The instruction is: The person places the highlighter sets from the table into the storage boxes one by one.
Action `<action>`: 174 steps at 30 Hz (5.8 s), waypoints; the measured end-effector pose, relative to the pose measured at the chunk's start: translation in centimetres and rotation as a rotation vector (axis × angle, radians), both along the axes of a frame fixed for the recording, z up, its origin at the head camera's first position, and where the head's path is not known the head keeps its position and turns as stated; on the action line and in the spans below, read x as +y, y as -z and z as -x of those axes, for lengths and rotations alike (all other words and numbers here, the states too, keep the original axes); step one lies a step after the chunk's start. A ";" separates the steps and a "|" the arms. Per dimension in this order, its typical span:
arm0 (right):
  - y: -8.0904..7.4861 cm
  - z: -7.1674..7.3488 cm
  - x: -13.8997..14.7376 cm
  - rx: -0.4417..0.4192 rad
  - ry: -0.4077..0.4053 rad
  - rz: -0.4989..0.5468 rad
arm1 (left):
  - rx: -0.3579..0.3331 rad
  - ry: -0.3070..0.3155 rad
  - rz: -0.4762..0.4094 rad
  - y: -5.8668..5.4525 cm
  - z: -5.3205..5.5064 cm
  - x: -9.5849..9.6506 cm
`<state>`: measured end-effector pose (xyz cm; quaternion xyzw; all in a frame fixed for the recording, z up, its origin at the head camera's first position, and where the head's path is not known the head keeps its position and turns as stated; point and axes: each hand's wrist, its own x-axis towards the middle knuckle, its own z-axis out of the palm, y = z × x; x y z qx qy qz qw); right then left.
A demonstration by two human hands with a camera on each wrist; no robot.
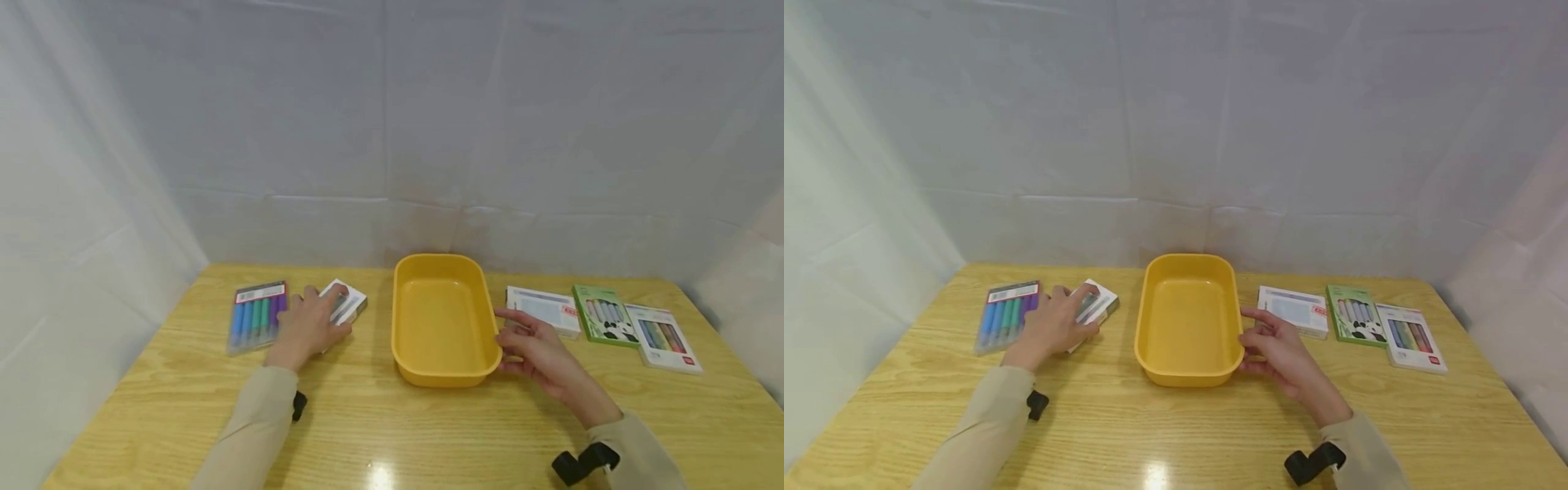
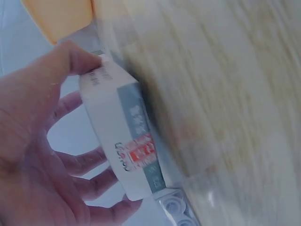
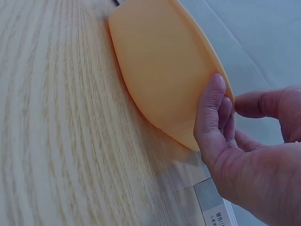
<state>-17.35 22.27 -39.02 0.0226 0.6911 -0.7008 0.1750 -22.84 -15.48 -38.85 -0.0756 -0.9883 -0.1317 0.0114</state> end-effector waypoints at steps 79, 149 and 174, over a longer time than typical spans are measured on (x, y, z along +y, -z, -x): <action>-0.7 0.6 -0.2 -0.266 0.025 0.297 | 0.190 0.544 -0.037 -4.1 -3.4 11.3; -0.9 0.8 -0.2 -0.251 0.029 0.182 | -0.125 0.615 0.080 -1.1 -1.0 13.9; -0.8 0.7 -0.2 -0.229 0.035 0.165 | 0.392 0.505 0.011 -2.7 -1.6 9.9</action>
